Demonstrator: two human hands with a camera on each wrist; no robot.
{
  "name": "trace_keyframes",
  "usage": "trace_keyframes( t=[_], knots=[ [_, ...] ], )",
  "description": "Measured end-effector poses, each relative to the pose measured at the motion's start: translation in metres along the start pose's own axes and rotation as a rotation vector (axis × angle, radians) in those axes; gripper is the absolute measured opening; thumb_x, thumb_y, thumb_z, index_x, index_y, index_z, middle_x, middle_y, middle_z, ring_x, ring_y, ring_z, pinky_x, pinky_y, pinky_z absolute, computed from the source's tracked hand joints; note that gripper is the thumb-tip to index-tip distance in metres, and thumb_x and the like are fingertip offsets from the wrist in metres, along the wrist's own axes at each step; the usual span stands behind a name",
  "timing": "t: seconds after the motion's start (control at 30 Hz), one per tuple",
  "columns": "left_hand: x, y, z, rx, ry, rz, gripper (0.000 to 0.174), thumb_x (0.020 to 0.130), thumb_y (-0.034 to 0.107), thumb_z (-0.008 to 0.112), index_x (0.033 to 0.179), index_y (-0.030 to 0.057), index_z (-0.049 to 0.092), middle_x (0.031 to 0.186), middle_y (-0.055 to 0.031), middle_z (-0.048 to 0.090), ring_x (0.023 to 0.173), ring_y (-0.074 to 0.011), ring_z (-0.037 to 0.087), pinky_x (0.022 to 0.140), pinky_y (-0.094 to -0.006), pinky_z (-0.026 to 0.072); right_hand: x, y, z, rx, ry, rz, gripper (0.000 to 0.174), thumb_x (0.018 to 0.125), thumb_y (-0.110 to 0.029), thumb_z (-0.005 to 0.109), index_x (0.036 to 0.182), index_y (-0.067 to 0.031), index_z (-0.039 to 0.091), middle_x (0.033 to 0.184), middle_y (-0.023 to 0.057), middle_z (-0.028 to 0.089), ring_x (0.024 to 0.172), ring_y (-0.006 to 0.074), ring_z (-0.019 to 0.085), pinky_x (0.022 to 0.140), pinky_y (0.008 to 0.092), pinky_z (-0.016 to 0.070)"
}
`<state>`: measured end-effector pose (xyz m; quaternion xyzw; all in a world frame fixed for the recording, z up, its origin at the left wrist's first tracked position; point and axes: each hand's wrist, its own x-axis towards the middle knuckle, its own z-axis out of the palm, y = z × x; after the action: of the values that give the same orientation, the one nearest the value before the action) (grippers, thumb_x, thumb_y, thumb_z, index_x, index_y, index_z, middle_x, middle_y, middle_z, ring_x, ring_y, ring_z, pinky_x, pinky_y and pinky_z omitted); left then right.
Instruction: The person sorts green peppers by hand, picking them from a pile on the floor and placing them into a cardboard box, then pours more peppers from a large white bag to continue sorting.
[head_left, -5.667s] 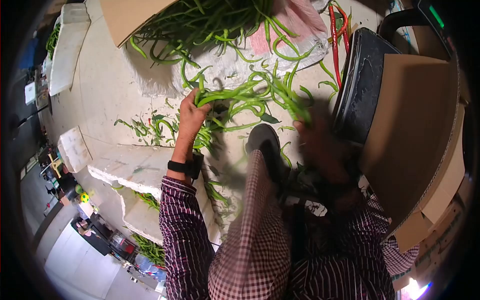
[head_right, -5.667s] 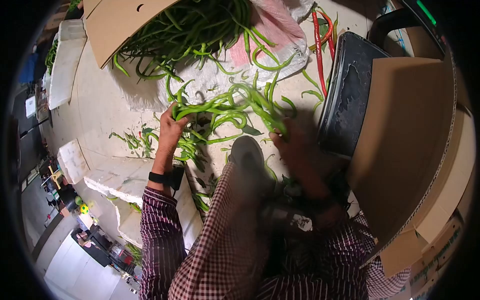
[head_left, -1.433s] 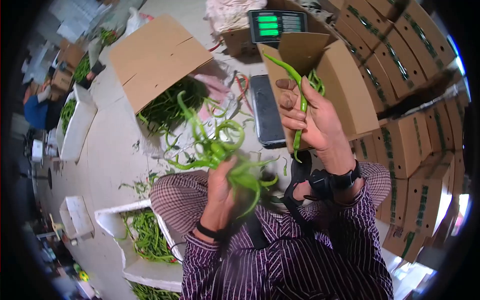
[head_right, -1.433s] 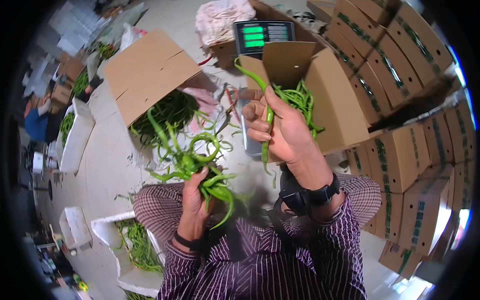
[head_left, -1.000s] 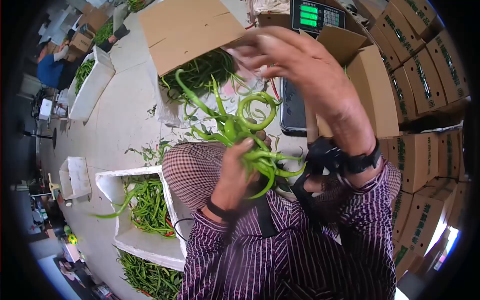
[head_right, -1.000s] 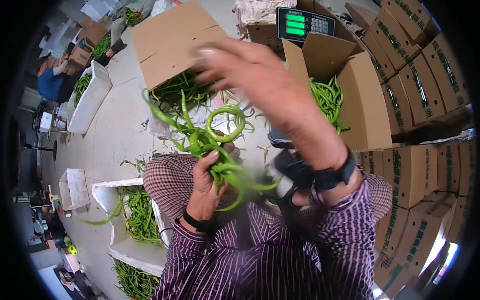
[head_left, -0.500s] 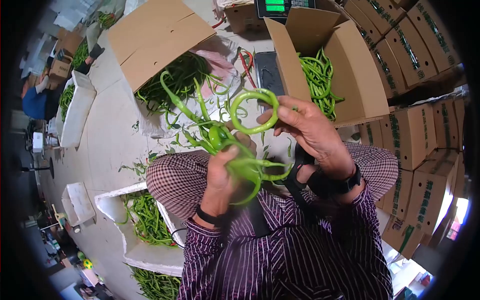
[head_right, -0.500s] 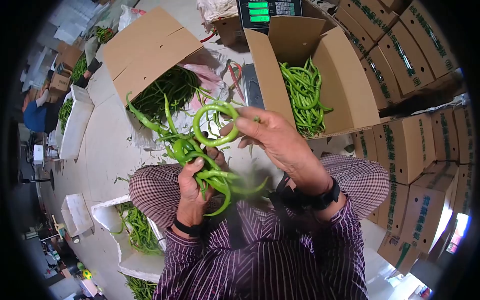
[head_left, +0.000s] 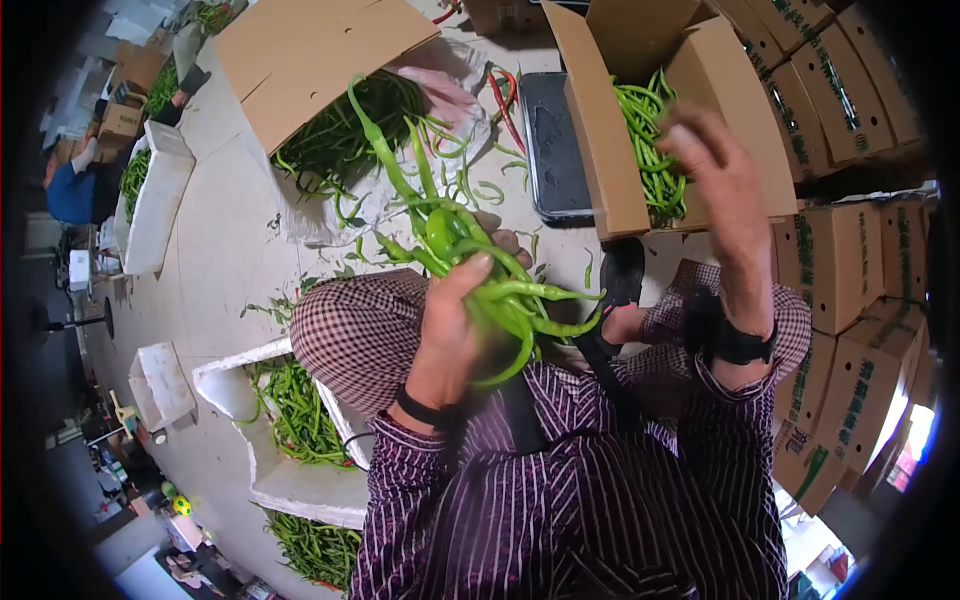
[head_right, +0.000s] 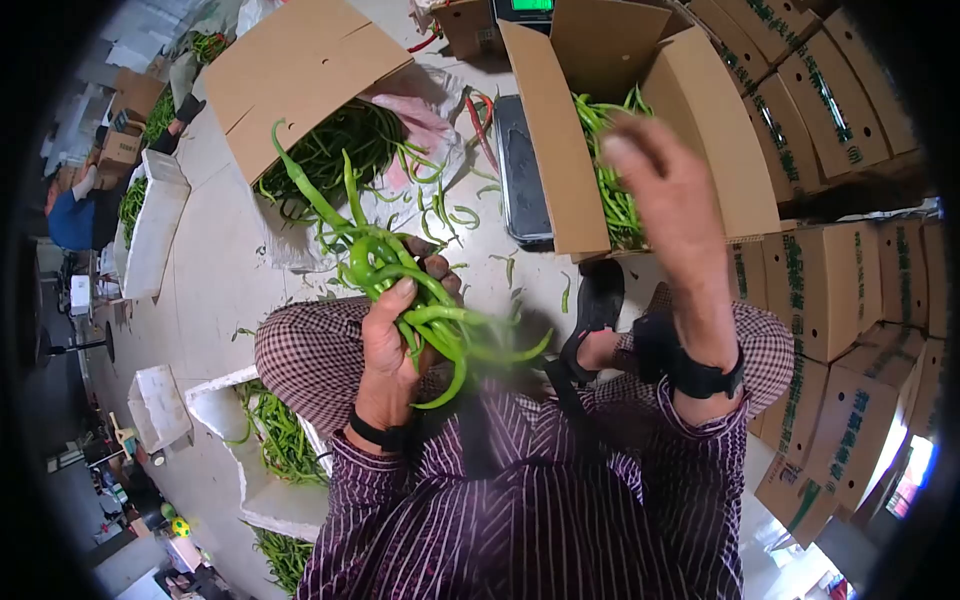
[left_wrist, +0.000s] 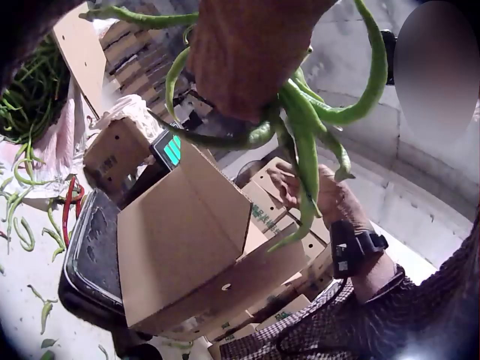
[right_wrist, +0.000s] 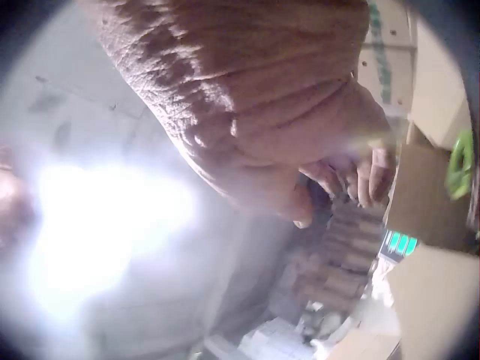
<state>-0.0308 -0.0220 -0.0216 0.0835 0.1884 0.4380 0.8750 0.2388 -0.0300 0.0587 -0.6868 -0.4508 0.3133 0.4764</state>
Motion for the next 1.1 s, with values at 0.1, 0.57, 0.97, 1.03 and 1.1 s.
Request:
trace_keyframes(
  t=[0.1, 0.57, 0.97, 1.03, 1.1],
  knots=[
    [-0.003, 0.000, 0.010, 0.141, 0.149, 0.002, 0.047, 0.081, -0.001, 0.058, 0.126, 0.0047, 0.046, 0.112, -0.0128, 0.056, 0.101, -0.0285, 0.059, 0.090, -0.0428, 0.0499, -0.021, -0.013, 0.039, 0.147, -0.456, 0.156, 0.035, 0.088, -0.029, 0.062, 0.108, 0.0001, 0.065, 0.091, 0.0053, 0.066, 0.083, 0.0125, 0.059, 0.077, 0.0276, 0.0487],
    [0.002, -0.003, 0.018, 0.188, 0.091, -0.034, 0.042, 0.085, -0.003, 0.057, 0.125, -0.0027, 0.048, 0.115, -0.0146, 0.060, 0.101, -0.0233, 0.062, 0.088, -0.0377, 0.0538, -0.021, 0.030, 0.088, 0.478, -0.686, 0.276, 0.030, 0.088, -0.022, 0.063, 0.102, 0.0040, 0.057, 0.091, 0.0063, 0.063, 0.082, 0.0084, 0.055, 0.069, 0.0243, 0.0443],
    [0.008, -0.001, -0.002, 0.097, 0.143, 0.037, 0.025, 0.094, 0.017, 0.053, 0.115, 0.0049, 0.049, 0.088, -0.0049, 0.051, 0.072, -0.0110, 0.047, 0.062, -0.0250, 0.0445, -0.017, 0.048, 0.074, 1.026, -0.613, 0.415, 0.030, 0.095, -0.013, 0.052, 0.120, 0.0033, 0.049, 0.107, 0.0098, 0.058, 0.098, 0.0181, 0.059, 0.083, 0.0287, 0.0500],
    [0.008, -0.002, -0.003, 0.152, 0.173, 0.059, 0.028, 0.094, 0.018, 0.052, 0.118, 0.0048, 0.048, 0.087, -0.0048, 0.050, 0.071, -0.0111, 0.047, 0.061, -0.0250, 0.0447, -0.014, 0.046, 0.073, 1.054, -0.598, 0.370, 0.029, 0.095, -0.012, 0.052, 0.119, 0.0039, 0.049, 0.110, 0.0109, 0.058, 0.100, 0.0184, 0.058, 0.086, 0.0295, 0.0493],
    [0.008, -0.003, -0.003, 0.100, 0.136, 0.067, 0.024, 0.092, 0.011, 0.056, 0.114, 0.0024, 0.054, 0.090, -0.0062, 0.057, 0.073, -0.0119, 0.049, 0.064, -0.0232, 0.0439, -0.011, 0.039, 0.069, 1.100, -0.552, 0.340, 0.031, 0.094, -0.012, 0.053, 0.122, 0.0015, 0.048, 0.107, 0.0098, 0.058, 0.097, 0.0203, 0.058, 0.084, 0.0317, 0.0490]
  ],
)
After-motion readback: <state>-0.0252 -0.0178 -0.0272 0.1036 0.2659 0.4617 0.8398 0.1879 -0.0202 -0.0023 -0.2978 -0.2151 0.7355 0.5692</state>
